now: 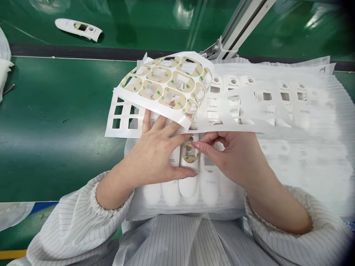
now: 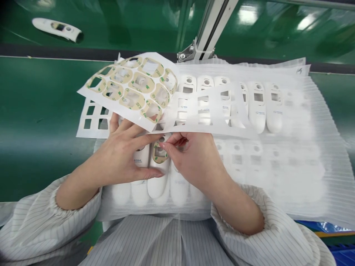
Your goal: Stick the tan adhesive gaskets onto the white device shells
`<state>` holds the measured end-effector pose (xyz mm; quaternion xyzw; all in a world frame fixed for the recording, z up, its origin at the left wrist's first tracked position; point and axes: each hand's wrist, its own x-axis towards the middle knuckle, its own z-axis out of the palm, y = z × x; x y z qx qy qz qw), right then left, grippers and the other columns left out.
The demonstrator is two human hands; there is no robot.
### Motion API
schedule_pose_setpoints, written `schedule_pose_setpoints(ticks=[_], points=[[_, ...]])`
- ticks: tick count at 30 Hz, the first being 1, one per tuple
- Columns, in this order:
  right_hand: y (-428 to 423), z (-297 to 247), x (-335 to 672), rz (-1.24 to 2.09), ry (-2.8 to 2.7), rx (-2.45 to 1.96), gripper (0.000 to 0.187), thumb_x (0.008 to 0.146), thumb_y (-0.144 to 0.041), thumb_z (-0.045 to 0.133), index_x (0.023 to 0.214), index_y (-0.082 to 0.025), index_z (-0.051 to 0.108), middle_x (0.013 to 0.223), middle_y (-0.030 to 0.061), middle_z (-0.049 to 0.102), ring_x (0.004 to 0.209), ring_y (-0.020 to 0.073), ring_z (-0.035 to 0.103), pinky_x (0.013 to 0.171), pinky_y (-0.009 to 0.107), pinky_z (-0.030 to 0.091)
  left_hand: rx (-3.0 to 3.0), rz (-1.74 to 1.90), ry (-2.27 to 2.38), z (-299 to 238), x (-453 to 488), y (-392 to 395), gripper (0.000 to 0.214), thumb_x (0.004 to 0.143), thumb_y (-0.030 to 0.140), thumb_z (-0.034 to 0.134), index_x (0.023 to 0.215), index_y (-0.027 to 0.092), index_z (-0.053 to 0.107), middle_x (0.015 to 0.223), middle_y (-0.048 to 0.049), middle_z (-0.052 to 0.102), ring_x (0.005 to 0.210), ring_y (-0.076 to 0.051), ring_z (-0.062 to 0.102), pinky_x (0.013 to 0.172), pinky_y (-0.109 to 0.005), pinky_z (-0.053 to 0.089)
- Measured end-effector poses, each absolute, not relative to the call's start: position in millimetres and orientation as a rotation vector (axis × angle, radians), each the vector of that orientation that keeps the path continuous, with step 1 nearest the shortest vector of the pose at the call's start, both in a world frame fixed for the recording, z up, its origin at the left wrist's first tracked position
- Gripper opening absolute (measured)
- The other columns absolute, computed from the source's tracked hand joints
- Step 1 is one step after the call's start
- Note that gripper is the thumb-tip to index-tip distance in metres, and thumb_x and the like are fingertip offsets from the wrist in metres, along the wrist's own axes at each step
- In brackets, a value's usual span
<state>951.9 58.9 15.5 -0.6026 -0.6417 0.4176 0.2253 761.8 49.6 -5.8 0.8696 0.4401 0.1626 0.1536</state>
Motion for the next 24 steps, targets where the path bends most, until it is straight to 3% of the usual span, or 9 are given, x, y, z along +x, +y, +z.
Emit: schedule_pose_setpoints(ticks=[14,20,24], points=[[58.4,12.3,951.4,1.195,-1.712,-1.566,0.015,0.075,-0.025,0.070,0.063,-0.024,0.062,0.064,-0.0010,0.067,0.066,0.0169,0.062,0.065,0.031,0.051,2.479,0.476,1.263,-5.4,762.3,48.7,0.060,0.071,0.061,0.068,0.118,0.024,0.064,0.131,-0.0082,0.058,0.131,-0.041,0.038,0.110,-0.067,0.013],[53.9,21.7,952.7,0.965,-1.761,-1.613,0.013,0.074,-0.028,0.074,0.064,-0.023,0.067,0.064,-0.0022,0.068,0.060,0.0139,0.059,0.059,0.028,0.047,2.498,0.462,1.266,-5.5,761.8,49.6,0.066,0.071,0.063,0.067,0.122,0.022,0.061,0.133,-0.0096,0.056,0.135,-0.043,0.033,0.108,-0.066,0.018],[56.2,18.2,954.9,1.190,-1.607,-1.568,0.016,0.073,-0.028,0.074,0.061,-0.021,0.065,0.062,-0.0015,0.066,0.062,0.0140,0.060,0.064,0.029,0.049,2.490,0.456,1.261,-5.9,762.2,49.8,0.062,0.071,0.062,0.067,0.120,0.023,0.062,0.136,-0.0086,0.054,0.136,-0.042,0.032,0.110,-0.066,0.015]])
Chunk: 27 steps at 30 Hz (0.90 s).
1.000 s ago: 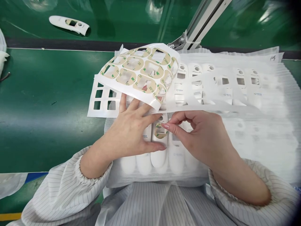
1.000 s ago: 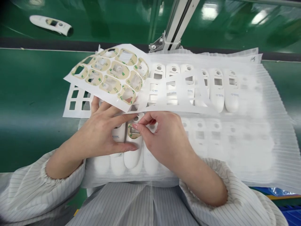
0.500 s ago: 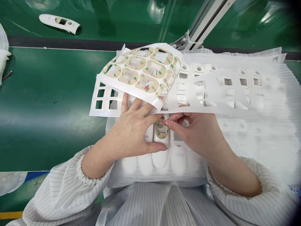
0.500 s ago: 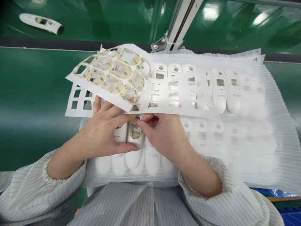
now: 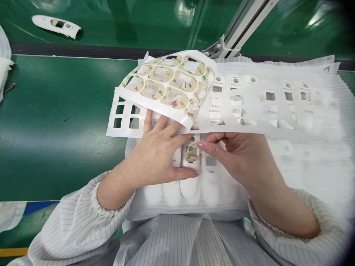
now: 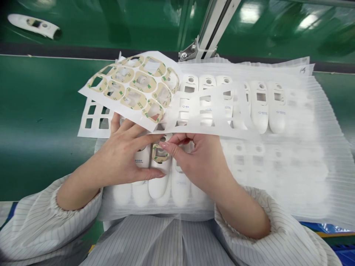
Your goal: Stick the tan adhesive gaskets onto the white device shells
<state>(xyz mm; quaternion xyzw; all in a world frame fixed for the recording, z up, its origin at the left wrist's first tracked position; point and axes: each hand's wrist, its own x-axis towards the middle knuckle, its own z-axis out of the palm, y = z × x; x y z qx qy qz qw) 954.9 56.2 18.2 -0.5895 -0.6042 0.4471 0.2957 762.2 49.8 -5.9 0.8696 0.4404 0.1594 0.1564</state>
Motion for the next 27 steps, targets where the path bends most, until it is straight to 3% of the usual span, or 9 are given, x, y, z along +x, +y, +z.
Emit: schedule_pose_setpoints(ticks=[3,7,14,21,27], points=[[58.8,12.7,956.4,1.416,-1.441,-1.543,0.019,0.072,-0.031,0.074,0.062,-0.020,0.064,0.064,0.0002,0.066,0.064,0.0154,0.061,0.061,0.029,0.049,2.484,0.458,1.259,-6.0,762.1,49.2,0.062,0.070,0.061,0.069,0.119,0.024,0.062,0.136,-0.0076,0.054,0.135,-0.041,0.033,0.112,-0.067,0.009],[60.3,8.3,956.2,1.445,-1.395,-1.579,0.020,0.071,-0.033,0.076,0.062,-0.020,0.063,0.065,0.0013,0.066,0.067,0.0168,0.062,0.062,0.030,0.049,2.488,0.467,1.255,-5.9,761.7,48.5,0.063,0.069,0.062,0.070,0.119,0.023,0.062,0.138,-0.0073,0.053,0.135,-0.040,0.033,0.113,-0.068,0.005],[61.7,7.3,956.5,1.433,-1.440,-1.593,0.021,0.071,-0.034,0.076,0.062,-0.021,0.062,0.063,-0.0002,0.064,0.063,0.0152,0.058,0.059,0.029,0.046,2.488,0.473,1.244,-7.4,761.9,49.9,0.063,0.070,0.061,0.069,0.121,0.023,0.061,0.142,-0.0067,0.050,0.135,-0.039,0.033,0.110,-0.065,0.014],[64.7,4.5,959.4,1.448,-1.485,-1.574,0.021,0.071,-0.037,0.073,0.060,-0.023,0.062,0.062,-0.0004,0.062,0.061,0.0162,0.056,0.055,0.030,0.045,2.486,0.462,1.244,-7.2,761.6,49.8,0.064,0.069,0.062,0.069,0.119,0.023,0.063,0.139,-0.0065,0.052,0.136,-0.039,0.033,0.112,-0.066,0.008],[65.4,2.1,957.9,1.446,-1.488,-1.565,0.019,0.070,-0.034,0.072,0.059,-0.024,0.061,0.061,0.0008,0.062,0.060,0.0174,0.055,0.052,0.031,0.043,2.495,0.473,1.245,-7.5,761.5,48.8,0.066,0.069,0.063,0.070,0.120,0.023,0.062,0.139,-0.0072,0.052,0.135,-0.040,0.034,0.111,-0.065,0.013]])
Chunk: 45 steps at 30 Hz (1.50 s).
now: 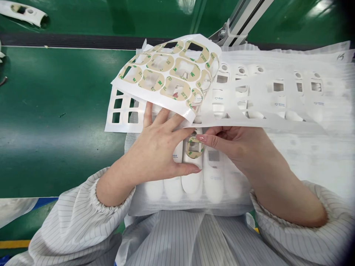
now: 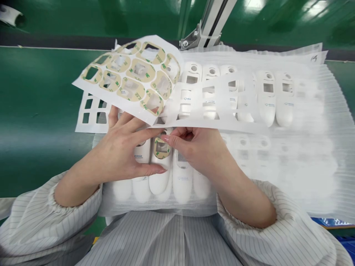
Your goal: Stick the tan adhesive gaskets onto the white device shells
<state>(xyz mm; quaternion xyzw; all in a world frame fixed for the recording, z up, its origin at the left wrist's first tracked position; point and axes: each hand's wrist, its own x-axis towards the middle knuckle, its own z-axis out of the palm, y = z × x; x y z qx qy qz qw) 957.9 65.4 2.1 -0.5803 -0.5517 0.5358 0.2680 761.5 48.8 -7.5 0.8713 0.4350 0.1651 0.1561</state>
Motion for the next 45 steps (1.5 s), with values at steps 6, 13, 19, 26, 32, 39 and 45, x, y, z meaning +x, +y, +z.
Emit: schedule_pose_setpoints(ticks=[6,13,19,26,32,39,45], points=[[65.1,2.8,957.4,1.457,-1.491,-1.589,0.019,0.070,-0.033,0.074,0.060,-0.023,0.061,0.062,0.0008,0.062,0.061,0.0178,0.057,0.055,0.032,0.045,2.480,0.467,1.248,-7.5,762.6,49.5,0.066,0.068,0.063,0.071,0.119,0.023,0.062,0.139,-0.0066,0.053,0.136,-0.040,0.033,0.113,-0.067,0.009],[63.4,1.9,955.7,1.412,-1.508,-1.598,0.018,0.070,-0.031,0.073,0.061,-0.021,0.061,0.060,-0.0004,0.063,0.060,0.0153,0.058,0.055,0.029,0.046,2.470,0.471,1.255,-6.7,762.3,48.6,0.064,0.067,0.061,0.073,0.118,0.024,0.062,0.135,-0.0062,0.055,0.134,-0.039,0.036,0.112,-0.067,0.010],[61.6,-1.8,954.2,1.394,-1.481,-1.603,0.016,0.071,-0.030,0.075,0.063,-0.023,0.062,0.064,-0.0005,0.065,0.062,0.0161,0.059,0.056,0.030,0.048,2.462,0.461,1.252,-5.9,762.5,49.4,0.061,0.068,0.060,0.072,0.115,0.023,0.063,0.137,-0.0074,0.053,0.135,-0.040,0.034,0.113,-0.068,0.006],[61.6,-2.7,952.8,1.383,-1.487,-1.608,0.013,0.070,-0.029,0.073,0.063,-0.022,0.064,0.064,0.0012,0.067,0.064,0.0181,0.062,0.059,0.033,0.050,2.465,0.465,1.253,-6.0,762.8,49.2,0.063,0.067,0.061,0.072,0.116,0.022,0.063,0.137,-0.0086,0.053,0.135,-0.041,0.034,0.113,-0.069,0.007],[61.0,1.5,950.7,1.332,-1.543,-1.675,0.018,0.071,-0.034,0.072,0.063,-0.021,0.062,0.062,0.0016,0.066,0.057,0.0160,0.058,0.050,0.029,0.046,2.465,0.455,1.247,-4.6,762.6,48.5,0.063,0.068,0.060,0.072,0.117,0.021,0.064,0.133,-0.0095,0.055,0.135,-0.041,0.034,0.113,-0.070,0.005],[61.8,0.4,949.6,1.287,-1.575,-1.655,0.019,0.072,-0.032,0.070,0.059,-0.022,0.060,0.062,0.0029,0.066,0.060,0.0185,0.060,0.056,0.033,0.048,2.459,0.452,1.253,-5.2,762.6,48.6,0.063,0.069,0.059,0.072,0.117,0.021,0.064,0.129,-0.0100,0.057,0.133,-0.041,0.036,0.112,-0.070,0.007],[62.0,0.8,948.5,1.261,-1.597,-1.659,0.019,0.072,-0.032,0.070,0.059,-0.023,0.059,0.062,0.0026,0.067,0.061,0.0186,0.061,0.059,0.034,0.050,2.458,0.455,1.242,-5.5,763.4,49.5,0.062,0.070,0.059,0.071,0.118,0.021,0.063,0.132,-0.0101,0.055,0.138,-0.041,0.029,0.113,-0.070,0.007]])
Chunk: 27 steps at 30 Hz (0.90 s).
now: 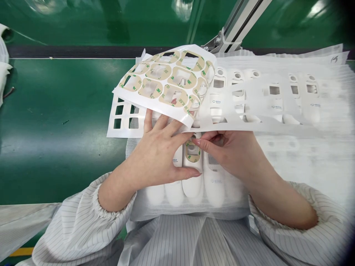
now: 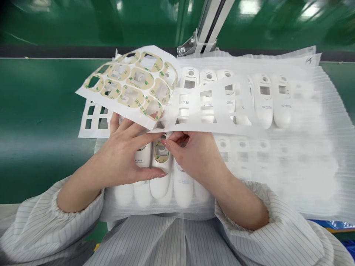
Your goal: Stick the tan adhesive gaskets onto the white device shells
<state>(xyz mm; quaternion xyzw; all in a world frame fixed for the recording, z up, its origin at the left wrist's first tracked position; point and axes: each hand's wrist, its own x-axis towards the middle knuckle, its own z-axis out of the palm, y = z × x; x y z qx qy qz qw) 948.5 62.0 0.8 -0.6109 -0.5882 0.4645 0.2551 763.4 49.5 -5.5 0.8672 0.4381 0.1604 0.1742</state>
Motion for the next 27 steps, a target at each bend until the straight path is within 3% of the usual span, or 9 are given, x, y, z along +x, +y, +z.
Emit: schedule_pose_setpoints(ticks=[12,18,27], points=[[61.0,-1.1,948.4,1.176,-1.650,-1.642,0.013,0.071,-0.025,0.070,0.060,-0.024,0.063,0.064,0.0011,0.069,0.061,0.0191,0.063,0.060,0.035,0.053,2.452,0.432,1.253,-2.5,762.8,49.0,0.060,0.070,0.059,0.070,0.117,0.021,0.064,0.137,-0.0104,0.052,0.125,-0.041,0.043,0.112,-0.069,0.008],[60.4,-1.1,949.0,1.152,-1.681,-1.622,0.014,0.072,-0.027,0.069,0.061,-0.023,0.063,0.064,0.0009,0.069,0.062,0.0187,0.063,0.060,0.034,0.053,2.449,0.444,1.255,-2.9,762.2,48.9,0.060,0.070,0.059,0.070,0.117,0.023,0.063,0.138,-0.0109,0.051,0.126,-0.041,0.041,0.108,-0.065,0.018],[60.4,-1.9,950.5,1.122,-1.728,-1.605,0.011,0.073,-0.027,0.067,0.063,-0.022,0.063,0.064,0.0006,0.068,0.063,0.0184,0.062,0.061,0.034,0.052,2.439,0.428,1.249,-2.4,762.6,50.0,0.058,0.072,0.060,0.068,0.117,0.023,0.064,0.140,-0.0085,0.051,0.127,-0.039,0.043,0.108,-0.063,0.019]])
